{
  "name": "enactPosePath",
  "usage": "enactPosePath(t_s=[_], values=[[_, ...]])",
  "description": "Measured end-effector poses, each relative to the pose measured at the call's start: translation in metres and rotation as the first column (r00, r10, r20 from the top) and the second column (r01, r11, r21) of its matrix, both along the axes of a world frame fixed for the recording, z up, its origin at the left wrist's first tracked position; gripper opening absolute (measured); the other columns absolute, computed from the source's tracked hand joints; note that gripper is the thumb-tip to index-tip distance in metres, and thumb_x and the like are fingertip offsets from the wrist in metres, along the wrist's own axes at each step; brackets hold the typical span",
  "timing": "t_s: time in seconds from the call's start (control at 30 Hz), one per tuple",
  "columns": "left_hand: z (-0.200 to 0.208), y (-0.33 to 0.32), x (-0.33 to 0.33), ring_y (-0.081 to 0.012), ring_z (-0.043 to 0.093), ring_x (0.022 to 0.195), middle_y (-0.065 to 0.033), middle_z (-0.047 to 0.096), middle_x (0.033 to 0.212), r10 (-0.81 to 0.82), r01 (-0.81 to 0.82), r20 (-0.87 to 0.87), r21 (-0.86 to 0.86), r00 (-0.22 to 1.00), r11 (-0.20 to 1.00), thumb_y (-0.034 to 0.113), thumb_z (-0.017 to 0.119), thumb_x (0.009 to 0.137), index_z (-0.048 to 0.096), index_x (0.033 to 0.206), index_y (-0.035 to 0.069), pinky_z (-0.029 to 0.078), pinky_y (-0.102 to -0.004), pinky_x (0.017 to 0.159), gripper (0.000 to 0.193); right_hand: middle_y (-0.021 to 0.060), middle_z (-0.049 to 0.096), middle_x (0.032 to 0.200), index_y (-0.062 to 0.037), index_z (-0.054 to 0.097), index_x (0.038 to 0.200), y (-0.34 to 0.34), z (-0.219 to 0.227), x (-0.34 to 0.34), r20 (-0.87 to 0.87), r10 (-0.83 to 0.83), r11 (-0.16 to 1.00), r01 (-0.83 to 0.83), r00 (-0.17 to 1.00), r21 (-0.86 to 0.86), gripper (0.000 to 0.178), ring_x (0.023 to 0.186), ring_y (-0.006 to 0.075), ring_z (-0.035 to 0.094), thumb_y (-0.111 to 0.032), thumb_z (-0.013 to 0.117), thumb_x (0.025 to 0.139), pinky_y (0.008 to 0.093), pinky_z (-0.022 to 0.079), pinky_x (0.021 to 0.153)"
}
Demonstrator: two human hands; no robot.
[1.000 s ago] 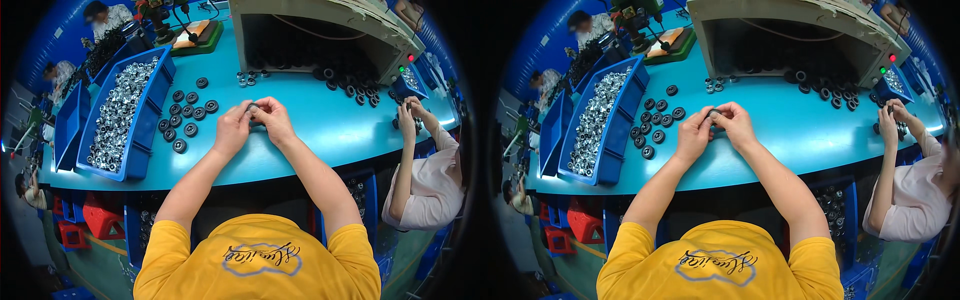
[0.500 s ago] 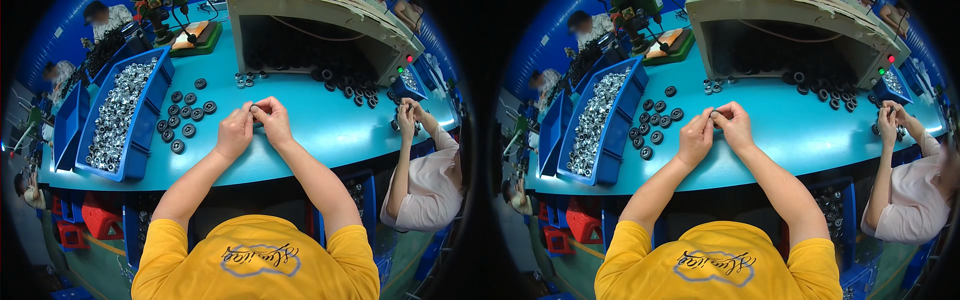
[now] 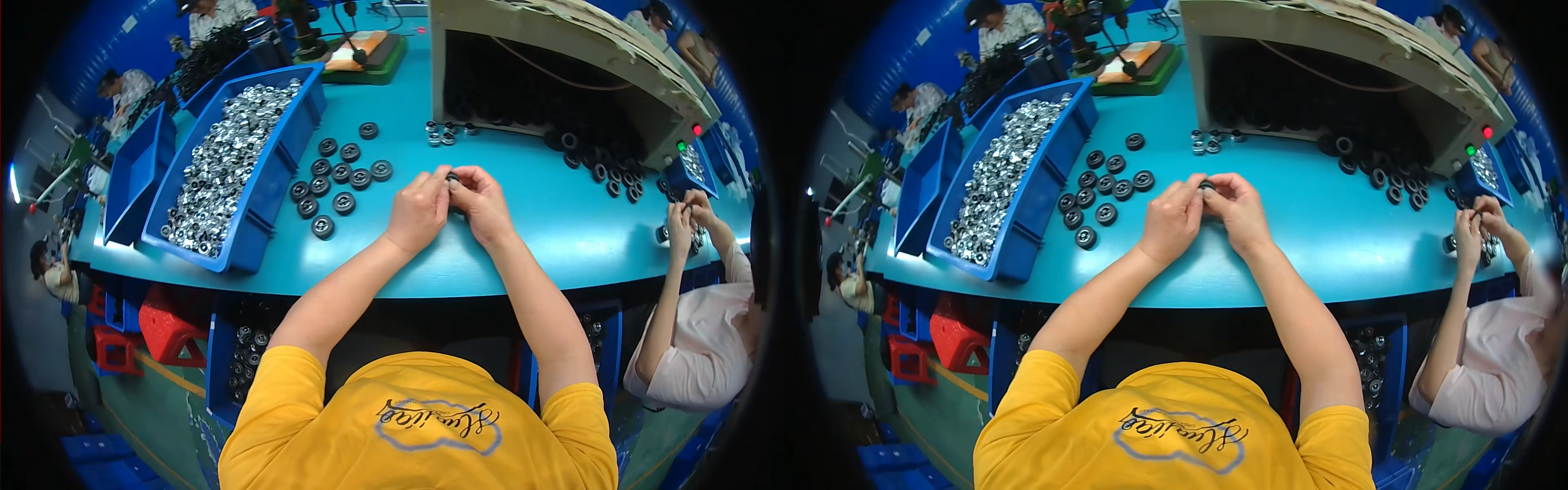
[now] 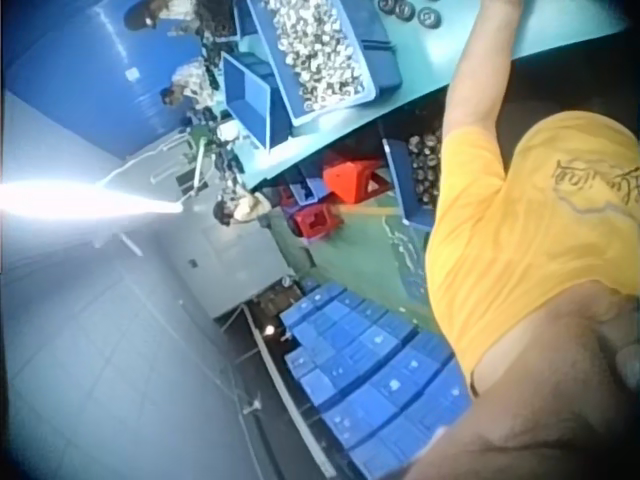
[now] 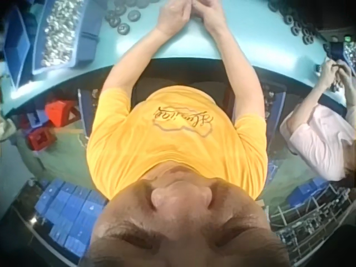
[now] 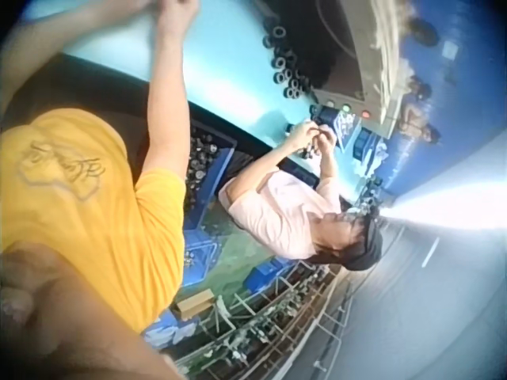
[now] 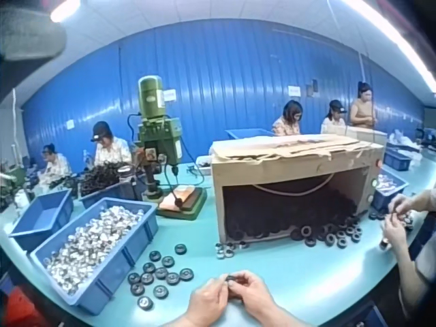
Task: Assemble small wheels by inserting metal bearings into rubber outer rings at a factory workstation.
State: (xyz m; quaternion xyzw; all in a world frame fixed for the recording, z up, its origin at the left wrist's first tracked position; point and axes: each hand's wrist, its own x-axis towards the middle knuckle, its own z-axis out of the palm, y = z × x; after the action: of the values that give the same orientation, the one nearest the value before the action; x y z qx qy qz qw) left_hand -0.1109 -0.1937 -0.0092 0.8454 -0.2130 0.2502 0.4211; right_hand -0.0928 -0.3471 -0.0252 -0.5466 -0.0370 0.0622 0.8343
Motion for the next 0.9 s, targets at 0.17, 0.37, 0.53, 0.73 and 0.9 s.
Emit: enactPosePath(t_s=[0.17, 0.37, 0.53, 0.73, 0.9], values=[[-0.002, 0.007, 0.003, -0.0151, 0.063, 0.073, -0.0087, 0.068, 0.091, -0.259, 0.102, -0.315, -0.439, 0.913, 0.893, 0.007, 0.062, 0.096, 0.065, 0.127, 0.002, 0.054, -0.0310, 0.066, 0.032, 0.0101, 0.069, 0.101, 0.0019, 0.063, 0.110, 0.005, 0.012, -0.001, 0.026, -0.031, 0.998, 0.032, 0.999, -0.062, 0.024, 0.090, 0.0165, 0.069, -0.009, 0.074, 0.092, 0.0298, 0.058, 0.080], [-0.003, 0.008, 0.004, -0.0060, 0.058, 0.070, -0.0019, 0.066, 0.090, -0.224, 0.079, -0.337, -0.395, 0.914, 0.915, 0.008, 0.067, 0.094, 0.066, 0.132, 0.006, 0.049, -0.0221, 0.060, 0.037, 0.0104, 0.070, 0.097, 0.0023, 0.065, 0.107, 0.009, 0.008, -0.003, 0.163, -0.120, 0.962, 0.155, 0.979, -0.225, 0.020, 0.086, 0.0153, 0.069, -0.009, 0.073, 0.092, 0.0292, 0.060, 0.079], [-0.001, 0.007, 0.002, -0.0056, 0.058, 0.073, -0.0008, 0.066, 0.092, -0.166, 0.043, -0.307, -0.370, 0.937, 0.928, 0.004, 0.068, 0.091, 0.068, 0.130, 0.007, 0.049, -0.0212, 0.063, 0.039, 0.0086, 0.070, 0.095, 0.0017, 0.067, 0.106, 0.009, 0.007, -0.001, 0.109, -0.074, 0.985, 0.090, 0.991, -0.146, 0.018, 0.085, 0.0137, 0.068, -0.008, 0.073, 0.091, 0.0290, 0.060, 0.079], [-0.017, 0.014, 0.011, -0.0045, 0.058, 0.071, -0.0002, 0.068, 0.093, -0.282, 0.089, -0.330, -0.496, 0.901, 0.864, 0.005, 0.066, 0.091, 0.068, 0.130, 0.007, 0.048, -0.0203, 0.059, 0.039, 0.0085, 0.070, 0.094, 0.0011, 0.068, 0.102, 0.008, -0.002, 0.004, 0.180, -0.081, 0.926, 0.141, 0.980, -0.351, 0.017, 0.083, 0.0132, 0.068, -0.007, 0.072, 0.088, 0.0281, 0.058, 0.074], [-0.002, 0.015, 0.007, -0.0064, 0.060, 0.074, -0.0015, 0.068, 0.094, -0.307, 0.034, -0.505, -0.480, 0.807, 0.877, 0.007, 0.065, 0.094, 0.069, 0.129, 0.006, 0.049, -0.0220, 0.063, 0.036, 0.0081, 0.070, 0.093, 0.0011, 0.067, 0.102, 0.009, 0.008, -0.001, 0.147, -0.119, 0.924, 0.163, 0.982, -0.345, 0.019, 0.083, 0.0139, 0.068, -0.009, 0.072, 0.087, 0.0285, 0.059, 0.073]])
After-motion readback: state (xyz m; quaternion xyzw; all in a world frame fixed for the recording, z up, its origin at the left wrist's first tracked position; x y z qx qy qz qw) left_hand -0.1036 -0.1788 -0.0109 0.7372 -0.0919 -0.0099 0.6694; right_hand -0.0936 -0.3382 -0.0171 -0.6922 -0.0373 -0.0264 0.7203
